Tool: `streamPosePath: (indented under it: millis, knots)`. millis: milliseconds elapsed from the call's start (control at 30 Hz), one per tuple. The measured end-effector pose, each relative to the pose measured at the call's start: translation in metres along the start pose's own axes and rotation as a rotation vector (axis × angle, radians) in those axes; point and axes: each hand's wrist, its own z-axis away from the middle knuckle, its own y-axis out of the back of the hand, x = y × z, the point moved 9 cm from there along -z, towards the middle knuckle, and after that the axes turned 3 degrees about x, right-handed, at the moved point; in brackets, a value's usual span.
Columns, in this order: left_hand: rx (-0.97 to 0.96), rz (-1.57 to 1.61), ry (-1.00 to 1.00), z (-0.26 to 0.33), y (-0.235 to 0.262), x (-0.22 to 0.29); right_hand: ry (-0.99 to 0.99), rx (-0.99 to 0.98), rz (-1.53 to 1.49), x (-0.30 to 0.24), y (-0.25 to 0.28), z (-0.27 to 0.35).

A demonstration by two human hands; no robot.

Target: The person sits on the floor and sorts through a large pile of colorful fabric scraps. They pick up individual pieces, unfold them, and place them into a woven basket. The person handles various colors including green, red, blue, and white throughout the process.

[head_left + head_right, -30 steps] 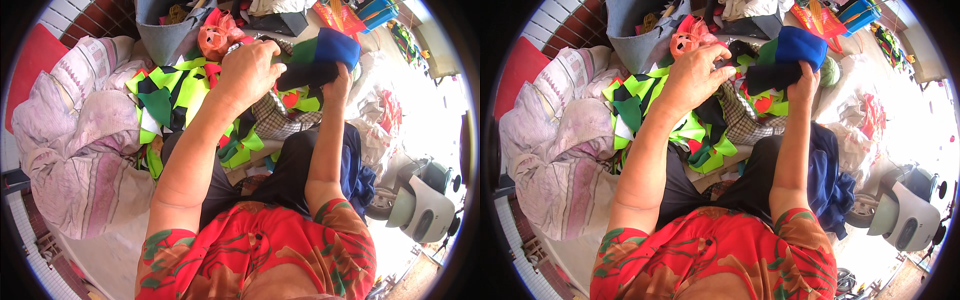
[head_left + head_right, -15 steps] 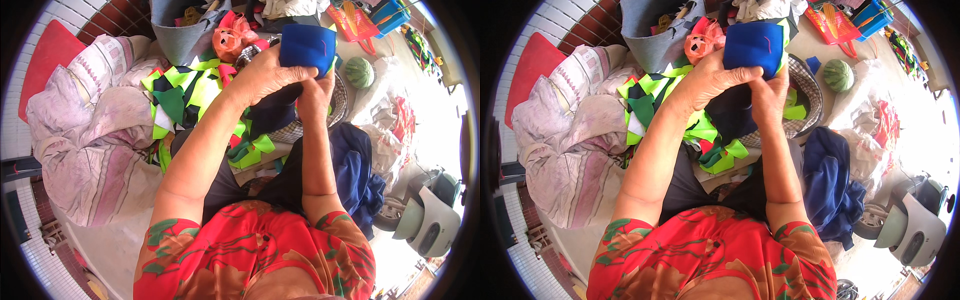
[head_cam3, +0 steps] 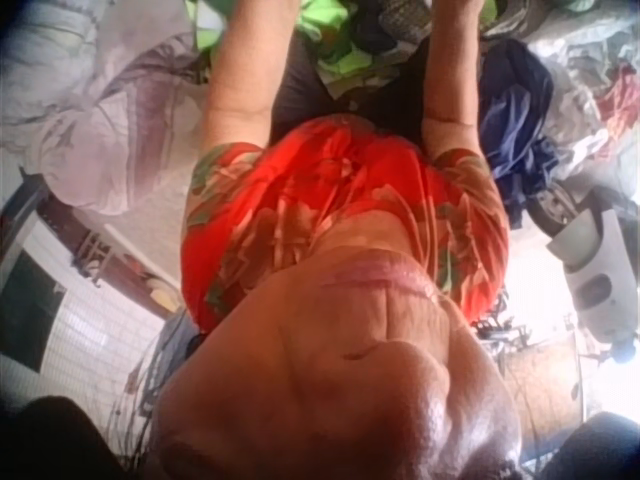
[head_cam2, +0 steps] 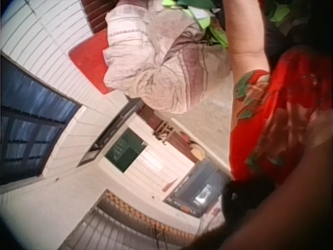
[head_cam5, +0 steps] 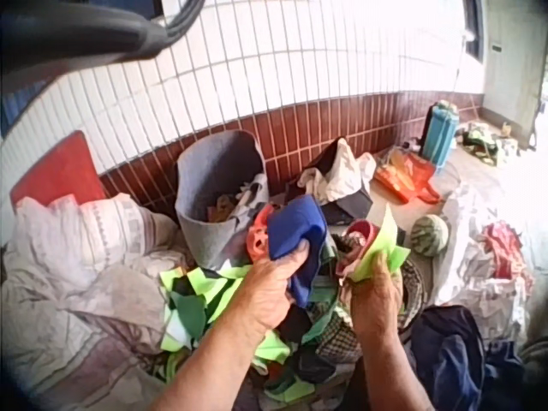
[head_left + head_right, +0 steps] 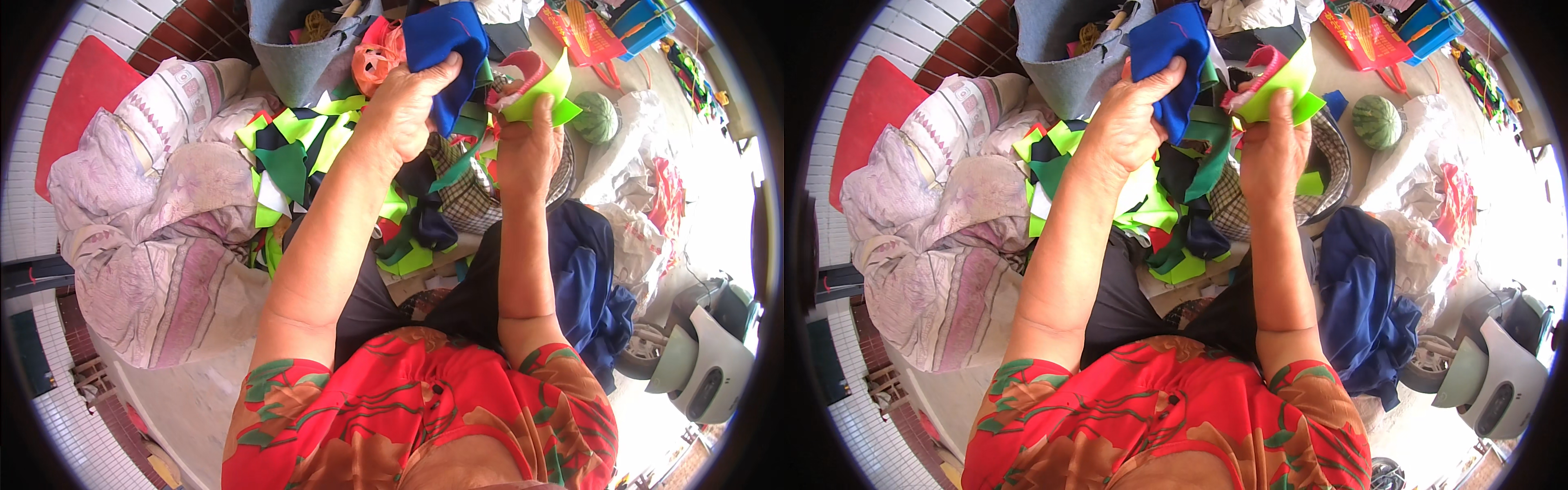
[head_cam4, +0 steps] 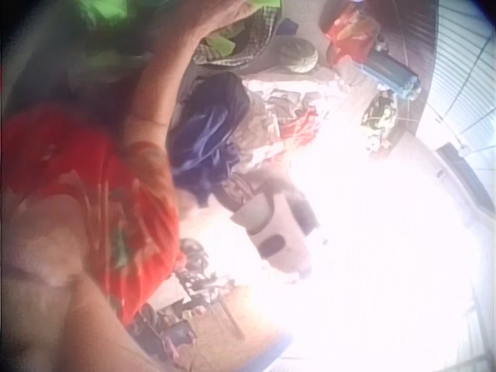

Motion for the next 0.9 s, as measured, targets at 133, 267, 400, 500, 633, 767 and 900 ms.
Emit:
streamPosePath:
  millis: [133,267,400,500,633,767,900]
  knots:
    - [-0.058,0.101,-0.035,-0.001,0.004,0.013,-0.007,0.085,0.022,0.001,0.028,-0.012]
    - [-0.087,0.185,-0.053,-0.009,0.012,0.022,0.179,0.16,0.434,-0.015,0.042,-0.013]
    - [-0.063,0.195,-0.123,-0.006,0.014,0.032,0.315,0.124,0.545,-0.03,0.028,-0.009]
    - [-0.095,0.197,-0.082,-0.013,0.018,0.024,0.199,0.04,0.376,-0.021,0.014,-0.006]
    - [-0.112,0.123,-0.003,0.0,0.003,0.015,0.117,-0.122,0.304,-0.009,-0.012,0.003]
    - [-0.259,0.082,0.089,0.007,-0.015,0.0,0.156,-0.27,0.44,0.003,-0.013,0.008]
    - [-0.287,0.1,0.157,0.01,-0.017,-0.006,0.004,-0.197,0.417,0.015,0.005,0.005]
